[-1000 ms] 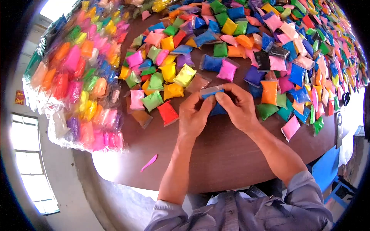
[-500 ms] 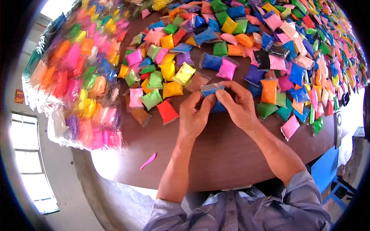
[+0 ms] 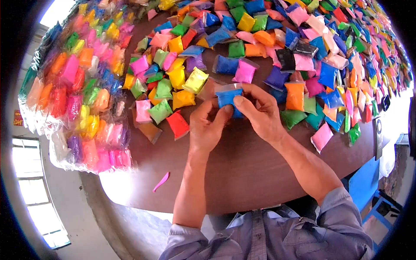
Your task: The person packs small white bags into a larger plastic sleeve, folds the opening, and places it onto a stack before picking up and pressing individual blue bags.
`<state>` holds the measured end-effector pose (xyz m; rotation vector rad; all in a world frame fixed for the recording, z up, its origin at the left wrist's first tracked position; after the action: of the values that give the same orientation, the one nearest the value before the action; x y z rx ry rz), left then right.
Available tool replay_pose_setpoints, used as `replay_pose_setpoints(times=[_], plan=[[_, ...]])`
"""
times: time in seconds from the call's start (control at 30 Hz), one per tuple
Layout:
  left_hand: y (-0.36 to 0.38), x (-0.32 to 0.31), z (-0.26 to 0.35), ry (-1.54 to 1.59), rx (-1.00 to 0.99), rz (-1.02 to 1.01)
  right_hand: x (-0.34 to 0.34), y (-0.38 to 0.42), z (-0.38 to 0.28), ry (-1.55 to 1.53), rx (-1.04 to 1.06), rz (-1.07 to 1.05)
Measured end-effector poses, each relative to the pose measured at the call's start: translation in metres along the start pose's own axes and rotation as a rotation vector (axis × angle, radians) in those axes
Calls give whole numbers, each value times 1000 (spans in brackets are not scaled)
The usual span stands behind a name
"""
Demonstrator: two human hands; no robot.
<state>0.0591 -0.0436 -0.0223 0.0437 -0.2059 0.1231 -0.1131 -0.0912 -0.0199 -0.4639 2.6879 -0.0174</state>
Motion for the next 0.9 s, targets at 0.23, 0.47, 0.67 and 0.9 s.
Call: replay_pose_setpoints(times=[0.23,0.47,0.67,0.9], plan=[[2,-6,17,60,-51,37,-1,-2,5,-78,82,15],[-1,0,3,-8,-29,95,0,-1,3,70,51,-8],[-3,-4,6,85,-60,127,-1,1,2,134,47,2],[-3,5,-2,80,-54,102,-6,3,5,108,103,-16]])
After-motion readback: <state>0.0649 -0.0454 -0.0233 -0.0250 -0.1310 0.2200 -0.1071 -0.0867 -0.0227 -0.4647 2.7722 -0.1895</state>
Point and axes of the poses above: each hand's wrist, its own y-axis away from the middle knuckle, its own x-axis out of the back of the hand, z = x × y, the point moved 1 cm from there along -y, towards the middle knuckle, and after that the axes turned 9 degrees about -y, right-handed, at the moved point
